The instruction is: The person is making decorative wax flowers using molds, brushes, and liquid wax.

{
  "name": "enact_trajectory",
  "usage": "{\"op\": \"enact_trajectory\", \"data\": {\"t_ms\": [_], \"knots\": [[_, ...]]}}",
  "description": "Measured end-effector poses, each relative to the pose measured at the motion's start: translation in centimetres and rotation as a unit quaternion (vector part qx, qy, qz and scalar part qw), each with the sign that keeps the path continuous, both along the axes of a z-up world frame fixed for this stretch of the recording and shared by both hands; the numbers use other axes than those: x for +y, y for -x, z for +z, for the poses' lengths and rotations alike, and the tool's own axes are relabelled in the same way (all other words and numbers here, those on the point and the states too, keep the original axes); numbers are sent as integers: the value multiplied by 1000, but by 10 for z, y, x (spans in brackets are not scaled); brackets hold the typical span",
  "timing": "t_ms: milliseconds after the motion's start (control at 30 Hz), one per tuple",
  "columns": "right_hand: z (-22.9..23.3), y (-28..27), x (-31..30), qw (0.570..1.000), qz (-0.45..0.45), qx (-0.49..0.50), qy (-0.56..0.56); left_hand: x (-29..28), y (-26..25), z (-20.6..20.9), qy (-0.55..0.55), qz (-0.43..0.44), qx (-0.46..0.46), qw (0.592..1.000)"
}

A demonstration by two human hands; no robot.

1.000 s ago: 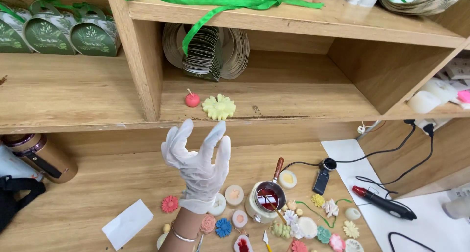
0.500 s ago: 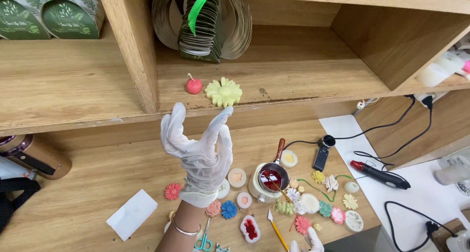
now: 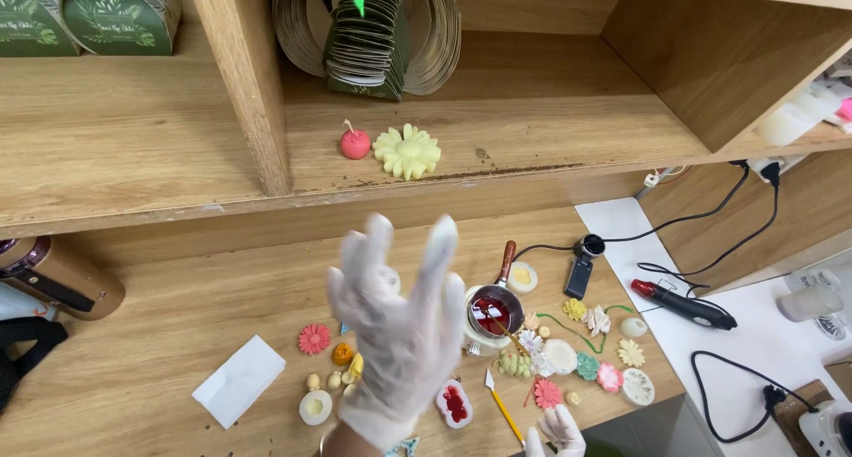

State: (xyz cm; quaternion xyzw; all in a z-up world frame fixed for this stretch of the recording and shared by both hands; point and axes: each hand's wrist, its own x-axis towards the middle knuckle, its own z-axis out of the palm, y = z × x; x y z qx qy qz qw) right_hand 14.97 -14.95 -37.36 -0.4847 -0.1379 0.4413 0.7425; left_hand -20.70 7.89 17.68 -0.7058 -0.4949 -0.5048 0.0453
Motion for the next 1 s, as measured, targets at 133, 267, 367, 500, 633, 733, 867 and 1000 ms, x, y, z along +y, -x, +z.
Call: {"op": "enact_trajectory", "data": {"t_ms": [133,267,367,500,633,733,867,1000], "knots": [[183,73,76,1000,-8,23,-2,-57,-43,-99,105,-317,-85,939],[334,162,73,979,2,172,-107,-142,-148,-205,222,-115,42,967],[358,175,71,983,8,156,-92,-146,-164,-177,248,-56,101,962],[368,176,68,996,-17,83,1,-153,-159,-173,268,-52,151,950],[367,177,75,997,-26,38,64,-147,-139,-156,192,79,592,779],[332,167,82,971,-1,-97,220,-133,-81,-158,358,-262,527,725],[289,145,103,970,11,-162,182,-112,-38,-187,421,-525,308,673],[301,128,147,983,-12,-96,158,-87,-6,-185,544,-372,123,741]]}}
